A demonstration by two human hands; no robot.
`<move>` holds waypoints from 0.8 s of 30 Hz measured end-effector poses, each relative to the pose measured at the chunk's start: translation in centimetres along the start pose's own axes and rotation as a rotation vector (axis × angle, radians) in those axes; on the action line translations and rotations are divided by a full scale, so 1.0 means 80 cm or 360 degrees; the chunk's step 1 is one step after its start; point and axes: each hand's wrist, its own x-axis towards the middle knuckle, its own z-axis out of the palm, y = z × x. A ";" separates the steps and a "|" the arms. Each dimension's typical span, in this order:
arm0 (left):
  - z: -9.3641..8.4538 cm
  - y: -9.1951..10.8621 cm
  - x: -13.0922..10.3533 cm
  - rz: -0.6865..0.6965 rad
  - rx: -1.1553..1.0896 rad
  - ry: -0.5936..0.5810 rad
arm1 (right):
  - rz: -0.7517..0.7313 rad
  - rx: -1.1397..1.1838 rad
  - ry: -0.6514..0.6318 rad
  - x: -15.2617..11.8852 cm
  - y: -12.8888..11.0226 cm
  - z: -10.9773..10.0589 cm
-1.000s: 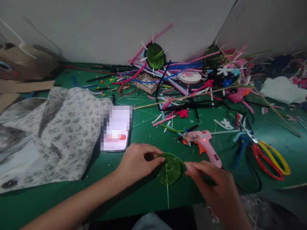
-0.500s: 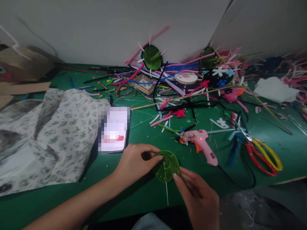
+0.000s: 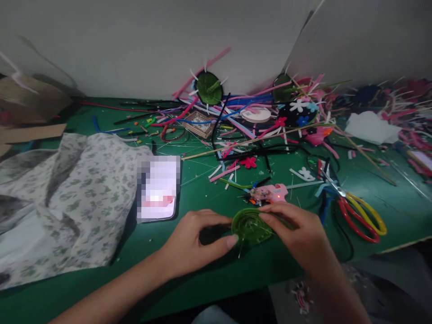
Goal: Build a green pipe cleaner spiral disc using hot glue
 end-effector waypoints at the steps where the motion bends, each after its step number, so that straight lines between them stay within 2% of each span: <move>1: -0.002 0.000 0.000 -0.0040 -0.0060 -0.0006 | -0.0086 -0.0076 -0.0162 0.008 -0.001 -0.006; 3: -0.006 0.000 0.002 -0.0136 -0.0149 0.0008 | -0.0238 -0.0196 -0.0468 0.024 -0.007 -0.011; 6: -0.006 0.000 0.005 -0.0249 -0.0138 -0.0010 | -0.0429 -0.0365 -0.0877 0.039 -0.021 -0.005; 9: -0.002 -0.002 0.008 -0.0224 0.0027 -0.0070 | -0.0561 -0.0494 -0.1131 0.047 -0.036 0.014; 12: 0.000 -0.009 0.009 -0.0167 0.0212 -0.0069 | -0.0579 -0.0576 -0.1160 0.049 -0.048 0.033; 15: 0.000 -0.015 0.009 -0.0210 0.0187 -0.0064 | -0.0482 -0.0635 -0.1082 0.046 -0.051 0.040; 18: -0.002 -0.016 0.008 -0.0205 0.0163 -0.0104 | -0.0410 -0.0629 -0.1049 0.042 -0.050 0.037; 22: -0.003 -0.018 0.008 -0.0179 0.0218 -0.0100 | -0.0549 -0.0534 -0.1186 0.037 -0.046 0.028; 24: -0.003 -0.019 0.009 -0.0185 0.0209 -0.0095 | -0.0594 -0.0557 -0.1177 0.035 -0.045 0.026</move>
